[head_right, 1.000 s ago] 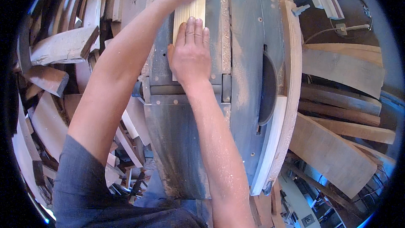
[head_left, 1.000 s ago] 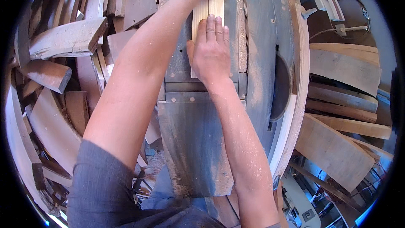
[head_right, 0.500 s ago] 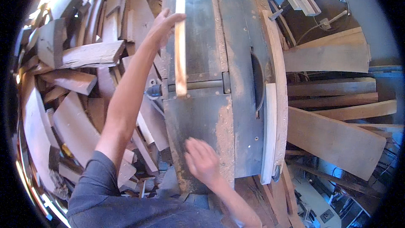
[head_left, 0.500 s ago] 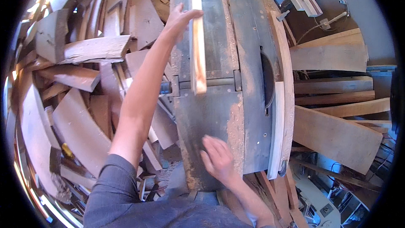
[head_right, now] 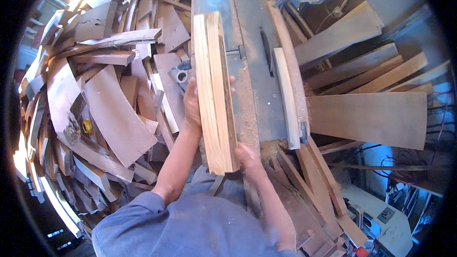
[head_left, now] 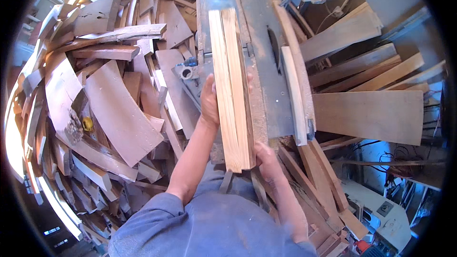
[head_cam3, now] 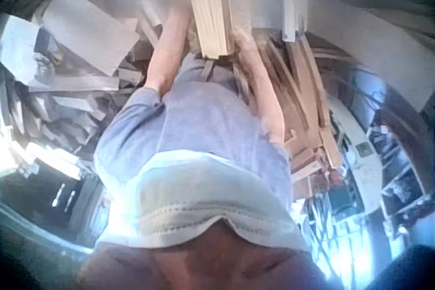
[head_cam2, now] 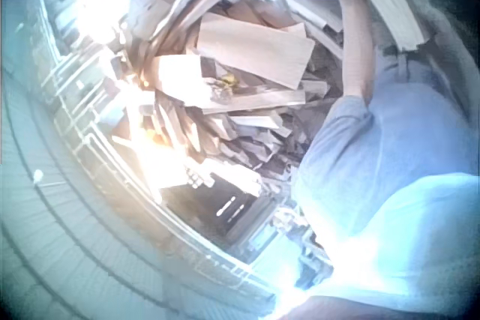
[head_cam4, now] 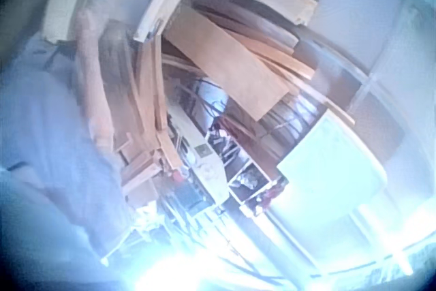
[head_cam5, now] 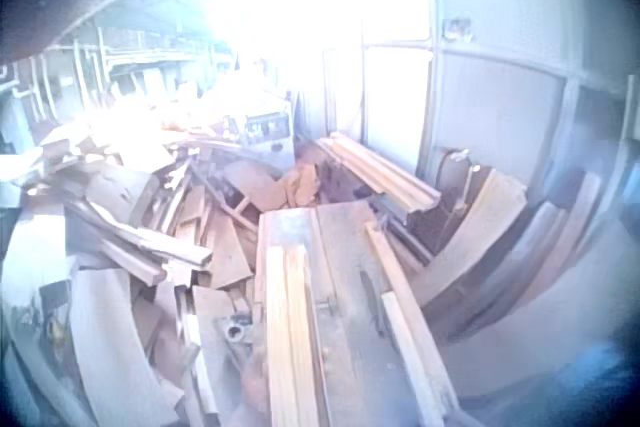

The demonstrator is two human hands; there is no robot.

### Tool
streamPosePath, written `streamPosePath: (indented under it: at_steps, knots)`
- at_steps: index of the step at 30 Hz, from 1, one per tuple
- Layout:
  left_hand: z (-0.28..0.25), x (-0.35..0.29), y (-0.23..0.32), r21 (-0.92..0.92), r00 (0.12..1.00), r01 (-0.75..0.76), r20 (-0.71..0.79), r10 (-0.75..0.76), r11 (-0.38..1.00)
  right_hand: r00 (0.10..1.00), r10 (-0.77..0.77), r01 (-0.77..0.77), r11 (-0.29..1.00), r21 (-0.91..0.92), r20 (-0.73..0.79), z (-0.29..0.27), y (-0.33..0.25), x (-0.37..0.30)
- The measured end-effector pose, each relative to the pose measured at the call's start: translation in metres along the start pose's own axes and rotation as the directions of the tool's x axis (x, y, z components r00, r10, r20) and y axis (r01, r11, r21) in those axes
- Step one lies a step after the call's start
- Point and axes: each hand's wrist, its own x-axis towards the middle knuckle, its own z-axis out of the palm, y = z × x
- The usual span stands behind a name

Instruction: The person uses a table saw to cut long wooden planks into smaller pieces. They feed the wood through the saw blade one at a time, guiding it with both hands, and then stack the cut pieces on a nearby workbench. The process is repeated for several different planks throughout the video.

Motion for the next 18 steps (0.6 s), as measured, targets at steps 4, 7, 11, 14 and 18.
streamPosePath:
  at_steps: [4,7,11,14,18]
  knots:
    - [0.02,-0.041,-0.044,0.034,0.99,0.055,-0.134,-0.05,0.998,0.994,-0.112,0.111,0.987,-0.116,0.0,-0.002,0.021,-0.049]
    - [0.008,-0.067,-0.064,0.075,0.977,0.14,-0.17,-0.126,0.987,0.955,-0.278,0.238,0.927,-0.29,-0.104,-0.003,0.041,-0.084]
    - [0.013,-0.089,-0.092,0.24,0.973,0.164,-0.199,-0.117,0.957,0.85,-0.494,0.339,0.779,-0.528,-0.183,-0.001,0.062,-0.119]
    - [0.026,-0.107,-0.112,0.366,0.974,0.15,-0.216,-0.073,0.919,0.737,-0.659,0.309,0.527,-0.792,-0.151,-0.01,0.099,-0.133]
    - [0.01,-0.137,-0.142,0.402,0.951,0.239,-0.279,-0.131,0.884,0.704,-0.676,0.298,0.559,-0.774,-0.217,-0.015,0.138,-0.159]
